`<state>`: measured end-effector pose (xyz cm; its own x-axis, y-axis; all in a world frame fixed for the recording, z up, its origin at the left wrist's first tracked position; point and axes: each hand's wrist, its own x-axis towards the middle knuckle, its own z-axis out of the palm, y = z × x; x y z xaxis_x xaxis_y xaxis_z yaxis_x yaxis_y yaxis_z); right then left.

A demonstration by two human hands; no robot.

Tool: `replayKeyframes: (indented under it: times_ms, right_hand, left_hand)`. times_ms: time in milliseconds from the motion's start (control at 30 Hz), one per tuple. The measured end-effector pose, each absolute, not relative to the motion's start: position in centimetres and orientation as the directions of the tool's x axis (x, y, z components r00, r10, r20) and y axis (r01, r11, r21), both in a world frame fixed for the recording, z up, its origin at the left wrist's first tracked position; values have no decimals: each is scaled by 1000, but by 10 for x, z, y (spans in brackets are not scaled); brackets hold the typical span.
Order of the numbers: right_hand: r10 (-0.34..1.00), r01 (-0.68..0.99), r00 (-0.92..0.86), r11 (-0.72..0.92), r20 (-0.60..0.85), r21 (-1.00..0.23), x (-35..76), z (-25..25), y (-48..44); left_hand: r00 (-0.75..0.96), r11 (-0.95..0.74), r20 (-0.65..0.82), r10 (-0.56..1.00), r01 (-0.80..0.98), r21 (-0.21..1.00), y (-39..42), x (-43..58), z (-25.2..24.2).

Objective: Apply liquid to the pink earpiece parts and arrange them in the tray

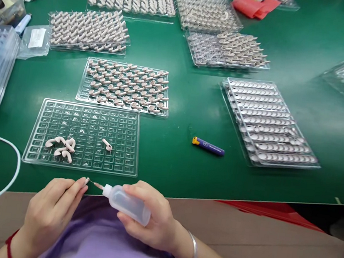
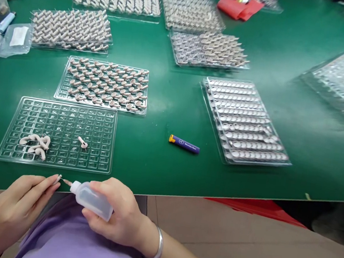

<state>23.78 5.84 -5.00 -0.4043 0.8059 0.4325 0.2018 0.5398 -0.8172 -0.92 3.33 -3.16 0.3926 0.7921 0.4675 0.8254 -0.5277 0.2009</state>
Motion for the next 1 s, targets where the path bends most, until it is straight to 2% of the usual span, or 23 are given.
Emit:
replayKeyframes:
  times_ms: [67, 167, 267, 333, 433, 500, 600, 733, 1000]
  right_hand:
    - [864, 156, -358, 428, 353, -890, 240, -49, 57]
    - [923, 107, -310, 271, 227, -957, 239, -48, 53]
    - [929, 70, -314, 229, 196, -971, 229, -49, 48]
    - [912, 76, -323, 292, 253, -954, 222, -51, 45]
    - [860, 121, -321, 452, 396, -884, 212, -55, 42]
    - [815, 170, -322, 551, 483, -817, 209, -59, 40]
    - [759, 250, -332, 644, 561, -723, 206, -63, 40]
    - [738, 319, -338, 673, 584, -667, 205, -64, 40]
    - [757, 327, -334, 651, 561, -685, 204, -69, 37]
  left_hand:
    - [337, -494, 467, 818, 827, 269, 31, -8, -30]
    - [217, -425, 447, 868, 790, 443, 24, -3, -26]
    - [105, -312, 345, 933, 713, 628, 12, 3, -23]
    - [18, -158, 189, 982, 629, 762, 4, 7, -24]
    - [-107, 253, -230, 967, 365, 896, -5, 14, -28]
    - [-116, 521, -509, 853, 125, 844, -8, 20, -33]
    - [-72, 709, -722, 689, -142, 691, -9, 27, -42]
    - [-31, 763, -801, 598, -283, 581, -8, 33, -50]
    - [14, 775, -797, 604, -240, 584, -6, 30, -53]
